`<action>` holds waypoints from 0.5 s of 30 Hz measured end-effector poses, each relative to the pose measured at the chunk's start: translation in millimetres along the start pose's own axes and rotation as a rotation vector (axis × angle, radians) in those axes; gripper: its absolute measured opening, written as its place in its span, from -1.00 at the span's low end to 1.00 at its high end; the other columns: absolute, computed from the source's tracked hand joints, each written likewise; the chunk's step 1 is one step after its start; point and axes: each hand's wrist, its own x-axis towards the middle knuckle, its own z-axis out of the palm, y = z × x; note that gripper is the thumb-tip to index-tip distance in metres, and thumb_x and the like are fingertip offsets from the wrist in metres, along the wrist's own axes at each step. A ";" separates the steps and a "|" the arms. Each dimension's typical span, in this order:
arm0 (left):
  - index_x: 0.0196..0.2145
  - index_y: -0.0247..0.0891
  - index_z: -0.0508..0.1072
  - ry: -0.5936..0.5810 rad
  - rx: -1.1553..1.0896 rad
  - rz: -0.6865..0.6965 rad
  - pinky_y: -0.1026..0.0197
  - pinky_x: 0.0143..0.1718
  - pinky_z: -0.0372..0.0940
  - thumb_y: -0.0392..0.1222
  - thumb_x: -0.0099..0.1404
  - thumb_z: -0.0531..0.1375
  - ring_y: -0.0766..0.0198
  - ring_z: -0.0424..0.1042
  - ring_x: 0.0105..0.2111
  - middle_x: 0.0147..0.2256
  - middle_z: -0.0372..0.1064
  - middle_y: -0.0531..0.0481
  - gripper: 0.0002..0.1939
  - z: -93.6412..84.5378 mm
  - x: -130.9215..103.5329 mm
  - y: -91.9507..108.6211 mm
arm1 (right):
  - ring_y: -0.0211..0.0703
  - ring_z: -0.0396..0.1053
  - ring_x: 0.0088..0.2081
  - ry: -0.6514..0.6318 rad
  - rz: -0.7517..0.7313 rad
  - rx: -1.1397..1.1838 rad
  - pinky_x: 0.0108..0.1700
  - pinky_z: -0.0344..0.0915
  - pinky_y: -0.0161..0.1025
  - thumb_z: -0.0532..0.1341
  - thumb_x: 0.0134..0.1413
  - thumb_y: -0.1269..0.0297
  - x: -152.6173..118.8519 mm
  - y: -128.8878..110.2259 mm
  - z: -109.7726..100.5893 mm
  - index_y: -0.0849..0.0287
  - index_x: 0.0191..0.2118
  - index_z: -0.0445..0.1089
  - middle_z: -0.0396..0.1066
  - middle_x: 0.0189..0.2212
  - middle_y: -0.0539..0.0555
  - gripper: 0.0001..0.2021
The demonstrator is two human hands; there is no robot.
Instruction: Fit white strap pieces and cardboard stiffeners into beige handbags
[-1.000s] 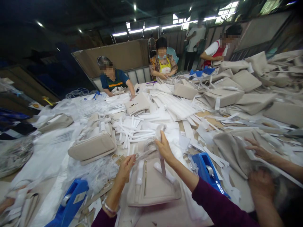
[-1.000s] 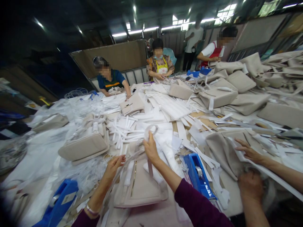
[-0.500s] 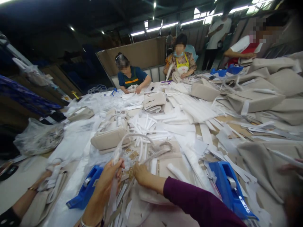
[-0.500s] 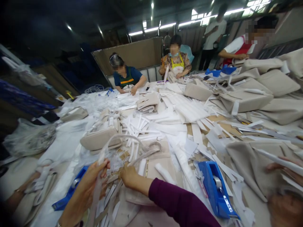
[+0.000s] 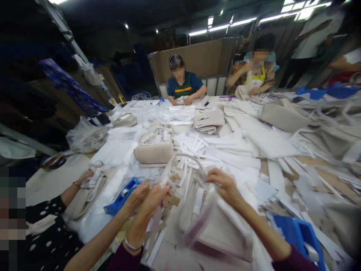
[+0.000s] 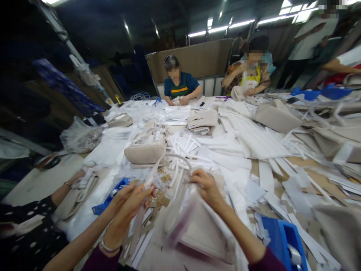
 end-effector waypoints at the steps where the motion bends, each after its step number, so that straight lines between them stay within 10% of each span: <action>1: -0.31 -0.23 0.39 -0.086 -0.023 -0.027 0.29 -0.72 0.05 0.09 0.17 0.09 0.44 0.09 -0.75 -0.52 0.35 0.02 -0.67 8.0 -2.1 -7.7 | -0.10 0.33 -0.13 0.099 0.014 0.035 -0.04 0.24 -0.16 0.04 -0.06 0.45 -6.0 12.3 -31.7 0.07 -0.32 0.48 0.37 -0.24 0.11 -0.71; 3: -0.29 -0.19 0.37 -0.184 -0.012 -0.057 0.27 -0.70 0.06 0.05 0.19 0.06 0.43 0.08 -0.74 -0.50 0.35 0.02 -0.71 26.4 -7.2 -24.3 | -0.06 0.32 -0.06 0.175 0.052 0.016 0.03 0.19 -0.11 0.08 -0.09 0.41 -20.3 48.0 -86.5 0.04 -0.29 0.49 0.38 -0.18 0.16 -0.71; 5: -0.35 -0.17 0.41 -0.272 0.056 -0.082 0.23 -0.60 0.18 0.03 0.17 0.08 0.37 0.20 -0.67 -0.52 0.35 0.01 -0.75 41.8 -11.4 -40.7 | -0.03 0.32 -0.02 -0.043 0.132 -0.083 0.05 0.17 -0.07 0.07 -0.17 0.45 -33.8 89.1 -122.9 0.01 -0.29 0.52 0.40 -0.13 0.19 -0.66; 8: -0.47 -0.20 0.44 -0.342 0.191 -0.085 0.17 -0.40 0.26 0.05 0.16 0.10 0.27 0.31 -0.52 -0.53 0.34 -0.01 -0.71 47.7 -9.2 -61.6 | 0.05 0.39 -0.13 -0.146 0.292 -0.399 -0.03 0.20 0.07 0.06 -0.35 0.55 -40.6 126.8 -133.8 0.02 -0.51 0.52 0.49 -0.28 0.22 -0.65; 11: -0.52 -0.23 0.39 -0.231 0.291 -0.026 0.13 -0.33 0.26 0.04 0.19 0.06 0.22 0.30 -0.44 -0.51 0.31 0.01 -0.68 37.6 2.6 -78.3 | 0.04 0.39 -0.12 -0.049 0.176 -0.495 0.00 0.20 0.08 0.02 -0.37 0.60 -19.3 108.4 -88.6 0.02 -0.37 0.53 0.50 -0.22 0.15 -0.53; 15: -0.49 -0.24 0.38 -0.278 0.428 0.052 0.17 -0.34 0.27 -0.07 0.29 -0.08 0.22 0.32 -0.42 -0.49 0.31 -0.02 -0.65 28.9 18.1 -97.6 | -0.14 0.39 -0.12 -0.213 0.052 0.021 -0.03 0.27 -0.19 -0.03 -0.20 0.59 46.9 41.7 39.4 0.08 -0.16 0.48 0.47 -0.15 0.05 -0.49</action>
